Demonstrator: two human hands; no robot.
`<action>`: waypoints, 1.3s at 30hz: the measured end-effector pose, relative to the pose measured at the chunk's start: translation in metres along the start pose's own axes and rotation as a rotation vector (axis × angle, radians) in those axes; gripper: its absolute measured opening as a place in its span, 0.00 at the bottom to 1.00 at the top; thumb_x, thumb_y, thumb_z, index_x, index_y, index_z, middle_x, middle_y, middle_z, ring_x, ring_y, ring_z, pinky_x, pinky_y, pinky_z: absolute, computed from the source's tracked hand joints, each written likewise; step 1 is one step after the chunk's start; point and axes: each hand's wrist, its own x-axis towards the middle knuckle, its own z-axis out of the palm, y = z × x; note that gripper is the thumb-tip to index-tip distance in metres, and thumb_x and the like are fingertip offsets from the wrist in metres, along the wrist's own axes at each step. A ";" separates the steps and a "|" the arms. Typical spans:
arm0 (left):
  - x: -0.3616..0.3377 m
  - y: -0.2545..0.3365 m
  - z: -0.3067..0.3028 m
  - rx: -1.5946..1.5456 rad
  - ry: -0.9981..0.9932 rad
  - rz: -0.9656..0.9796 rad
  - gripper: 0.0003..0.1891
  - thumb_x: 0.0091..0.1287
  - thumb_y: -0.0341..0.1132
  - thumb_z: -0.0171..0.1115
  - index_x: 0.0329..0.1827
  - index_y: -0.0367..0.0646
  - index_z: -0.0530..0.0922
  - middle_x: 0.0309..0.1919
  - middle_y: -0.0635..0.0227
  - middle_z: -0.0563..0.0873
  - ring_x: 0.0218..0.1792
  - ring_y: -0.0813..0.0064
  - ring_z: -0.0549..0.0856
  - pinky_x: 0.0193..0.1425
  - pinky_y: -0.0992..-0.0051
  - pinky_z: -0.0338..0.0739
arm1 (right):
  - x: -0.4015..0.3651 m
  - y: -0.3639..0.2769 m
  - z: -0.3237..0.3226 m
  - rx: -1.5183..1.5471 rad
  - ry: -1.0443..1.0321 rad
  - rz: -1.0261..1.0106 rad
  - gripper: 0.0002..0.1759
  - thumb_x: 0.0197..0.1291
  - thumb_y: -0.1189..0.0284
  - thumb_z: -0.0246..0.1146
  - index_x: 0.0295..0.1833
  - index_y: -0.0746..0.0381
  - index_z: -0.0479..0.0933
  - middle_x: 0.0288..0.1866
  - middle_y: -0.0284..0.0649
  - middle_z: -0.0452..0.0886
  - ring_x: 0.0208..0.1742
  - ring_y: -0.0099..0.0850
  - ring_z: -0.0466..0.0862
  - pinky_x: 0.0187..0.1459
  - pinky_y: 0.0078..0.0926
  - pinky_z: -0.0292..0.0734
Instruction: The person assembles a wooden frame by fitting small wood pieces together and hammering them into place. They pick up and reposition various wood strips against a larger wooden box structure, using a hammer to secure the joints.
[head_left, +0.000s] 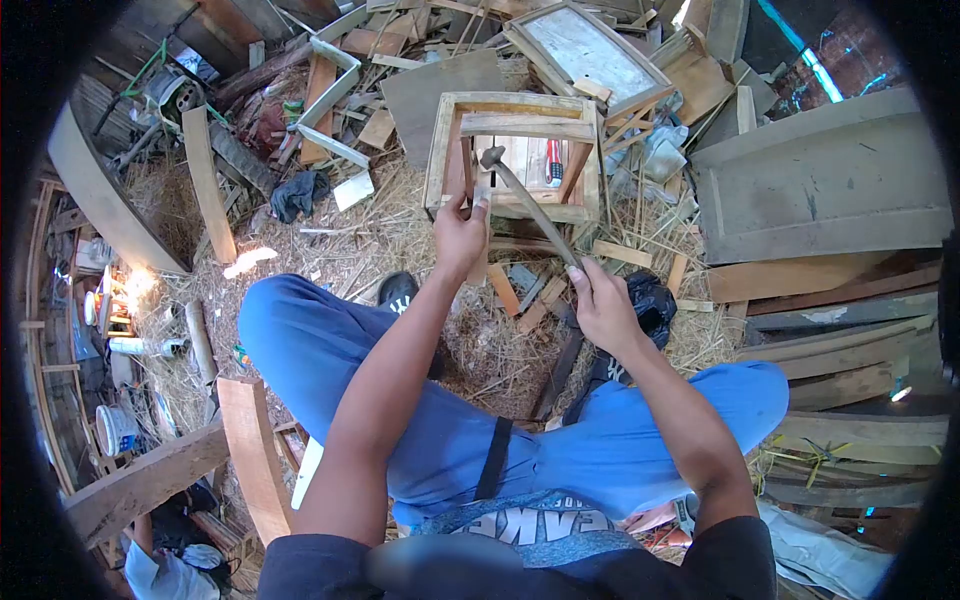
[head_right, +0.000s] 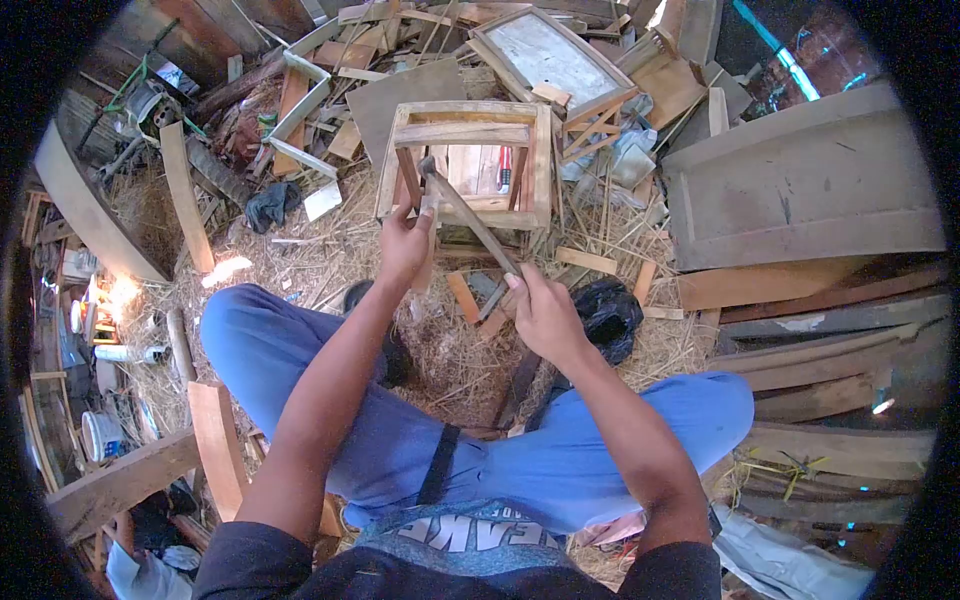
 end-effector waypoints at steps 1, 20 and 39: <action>0.002 -0.005 0.002 -0.058 -0.004 0.037 0.21 0.72 0.35 0.65 0.66 0.36 0.80 0.31 0.59 0.91 0.30 0.79 0.85 0.38 0.70 0.79 | 0.002 0.004 0.001 -0.039 -0.021 0.006 0.14 0.78 0.65 0.55 0.47 0.67 0.73 0.32 0.66 0.80 0.40 0.67 0.81 0.42 0.61 0.74; -0.003 0.014 -0.003 -0.053 -0.074 -0.045 0.21 0.74 0.33 0.63 0.67 0.33 0.78 0.44 0.57 0.91 0.44 0.76 0.87 0.50 0.72 0.80 | 0.017 0.020 0.006 -0.147 0.110 -0.023 0.14 0.78 0.65 0.54 0.46 0.67 0.73 0.32 0.65 0.82 0.39 0.68 0.82 0.42 0.63 0.76; -0.003 0.003 0.007 -0.213 -0.039 -0.038 0.27 0.76 0.29 0.60 0.77 0.38 0.70 0.26 0.65 0.86 0.22 0.81 0.81 0.28 0.73 0.75 | 0.008 0.022 0.007 -0.347 0.037 0.100 0.15 0.74 0.64 0.59 0.48 0.68 0.74 0.32 0.64 0.84 0.38 0.66 0.85 0.43 0.62 0.80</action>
